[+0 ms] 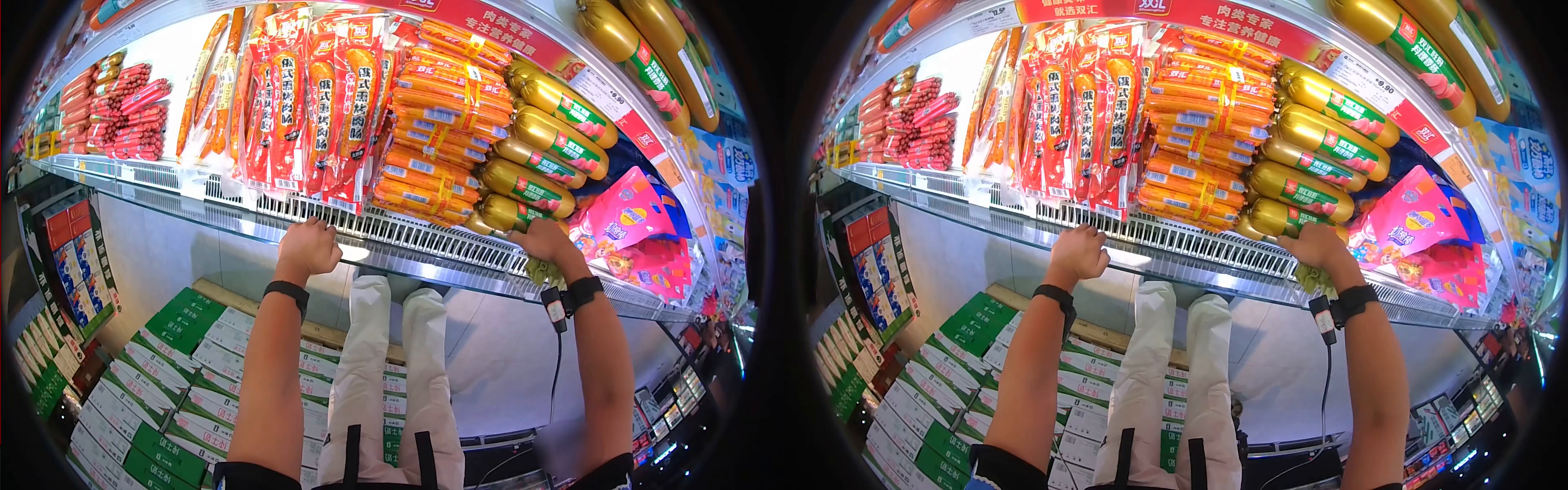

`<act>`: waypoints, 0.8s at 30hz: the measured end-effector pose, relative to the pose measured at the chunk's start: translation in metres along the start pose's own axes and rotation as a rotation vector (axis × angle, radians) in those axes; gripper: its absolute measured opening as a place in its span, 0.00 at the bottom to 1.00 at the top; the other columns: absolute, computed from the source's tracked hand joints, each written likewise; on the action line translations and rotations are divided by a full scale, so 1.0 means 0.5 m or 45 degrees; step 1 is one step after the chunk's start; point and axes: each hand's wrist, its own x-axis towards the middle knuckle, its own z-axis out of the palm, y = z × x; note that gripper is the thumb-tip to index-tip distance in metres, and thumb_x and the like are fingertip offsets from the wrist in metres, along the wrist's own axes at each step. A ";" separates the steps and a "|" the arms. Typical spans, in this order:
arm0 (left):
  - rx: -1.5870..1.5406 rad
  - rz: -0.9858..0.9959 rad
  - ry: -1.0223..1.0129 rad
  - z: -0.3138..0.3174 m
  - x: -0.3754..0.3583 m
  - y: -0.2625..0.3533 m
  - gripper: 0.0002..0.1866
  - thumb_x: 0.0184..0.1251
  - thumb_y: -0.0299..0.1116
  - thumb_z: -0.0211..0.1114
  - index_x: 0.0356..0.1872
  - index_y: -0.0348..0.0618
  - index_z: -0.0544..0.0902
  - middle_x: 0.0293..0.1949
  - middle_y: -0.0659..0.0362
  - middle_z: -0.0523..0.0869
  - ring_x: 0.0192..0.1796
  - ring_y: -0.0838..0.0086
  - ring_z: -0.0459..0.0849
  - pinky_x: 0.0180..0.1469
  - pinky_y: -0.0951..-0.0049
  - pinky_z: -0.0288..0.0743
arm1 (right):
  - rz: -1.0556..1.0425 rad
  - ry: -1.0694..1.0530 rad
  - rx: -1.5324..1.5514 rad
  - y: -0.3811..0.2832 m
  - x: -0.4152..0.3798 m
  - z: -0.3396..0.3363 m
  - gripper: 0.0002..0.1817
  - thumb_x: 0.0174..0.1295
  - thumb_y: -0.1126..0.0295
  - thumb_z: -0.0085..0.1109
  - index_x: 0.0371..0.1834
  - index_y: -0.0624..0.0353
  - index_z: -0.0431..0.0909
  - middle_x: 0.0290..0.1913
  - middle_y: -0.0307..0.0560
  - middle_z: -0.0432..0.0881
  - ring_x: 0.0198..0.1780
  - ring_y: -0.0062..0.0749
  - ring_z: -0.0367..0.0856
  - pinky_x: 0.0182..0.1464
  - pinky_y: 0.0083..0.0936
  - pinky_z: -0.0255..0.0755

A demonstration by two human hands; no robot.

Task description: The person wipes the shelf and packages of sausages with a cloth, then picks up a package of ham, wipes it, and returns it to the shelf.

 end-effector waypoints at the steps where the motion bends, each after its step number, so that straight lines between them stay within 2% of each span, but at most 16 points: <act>1: -0.008 0.005 0.021 0.001 0.000 -0.001 0.15 0.54 0.43 0.52 0.27 0.43 0.82 0.32 0.54 0.85 0.41 0.62 0.82 0.39 0.56 0.79 | 0.014 0.036 0.052 0.006 0.001 0.007 0.38 0.53 0.38 0.51 0.38 0.71 0.83 0.40 0.70 0.82 0.47 0.58 0.82 0.53 0.43 0.73; 6: -0.025 -0.010 0.028 0.004 -0.002 0.000 0.15 0.52 0.42 0.53 0.28 0.42 0.81 0.31 0.54 0.84 0.40 0.61 0.82 0.38 0.57 0.77 | 0.083 0.205 0.152 -0.008 -0.011 0.016 0.38 0.57 0.37 0.47 0.36 0.68 0.83 0.38 0.67 0.83 0.46 0.57 0.82 0.52 0.45 0.72; 8: -0.023 -0.006 0.040 0.005 -0.002 0.000 0.14 0.52 0.42 0.53 0.27 0.43 0.81 0.31 0.55 0.83 0.40 0.62 0.82 0.38 0.56 0.77 | 0.138 0.324 0.274 -0.022 -0.021 0.009 0.38 0.61 0.36 0.43 0.35 0.67 0.84 0.38 0.66 0.83 0.46 0.58 0.82 0.52 0.46 0.72; 10: -0.016 0.003 0.058 0.006 -0.002 0.002 0.14 0.51 0.42 0.53 0.27 0.43 0.81 0.30 0.55 0.83 0.39 0.62 0.82 0.37 0.57 0.77 | 0.196 0.400 0.246 -0.021 -0.012 0.023 0.39 0.63 0.35 0.40 0.35 0.66 0.84 0.43 0.66 0.82 0.49 0.59 0.80 0.53 0.46 0.71; 15: 0.007 0.009 0.076 0.013 0.000 -0.002 0.14 0.51 0.42 0.53 0.27 0.43 0.82 0.31 0.55 0.84 0.40 0.63 0.82 0.37 0.58 0.78 | 0.236 0.374 0.264 -0.025 -0.011 0.018 0.39 0.63 0.35 0.39 0.37 0.66 0.84 0.43 0.67 0.82 0.49 0.59 0.80 0.53 0.46 0.71; 18: 0.015 0.002 0.061 0.014 0.001 -0.002 0.14 0.50 0.41 0.54 0.28 0.43 0.82 0.31 0.56 0.83 0.40 0.63 0.82 0.38 0.57 0.78 | 0.233 0.301 0.275 -0.024 -0.004 0.009 0.39 0.63 0.35 0.40 0.33 0.66 0.84 0.39 0.65 0.83 0.47 0.57 0.81 0.51 0.47 0.72; 20: 0.010 -0.007 0.048 0.017 0.001 -0.002 0.14 0.51 0.41 0.54 0.28 0.44 0.82 0.31 0.56 0.84 0.41 0.63 0.82 0.39 0.57 0.78 | 0.236 0.341 0.270 -0.026 -0.004 0.014 0.39 0.63 0.35 0.40 0.31 0.65 0.85 0.38 0.64 0.83 0.47 0.57 0.82 0.50 0.47 0.73; 24: 0.017 -0.009 0.028 0.013 0.002 0.001 0.14 0.51 0.41 0.54 0.29 0.43 0.82 0.32 0.56 0.84 0.41 0.63 0.82 0.39 0.57 0.78 | 0.282 0.411 0.212 -0.031 -0.002 0.026 0.39 0.63 0.35 0.39 0.34 0.65 0.85 0.40 0.64 0.83 0.47 0.57 0.82 0.50 0.46 0.73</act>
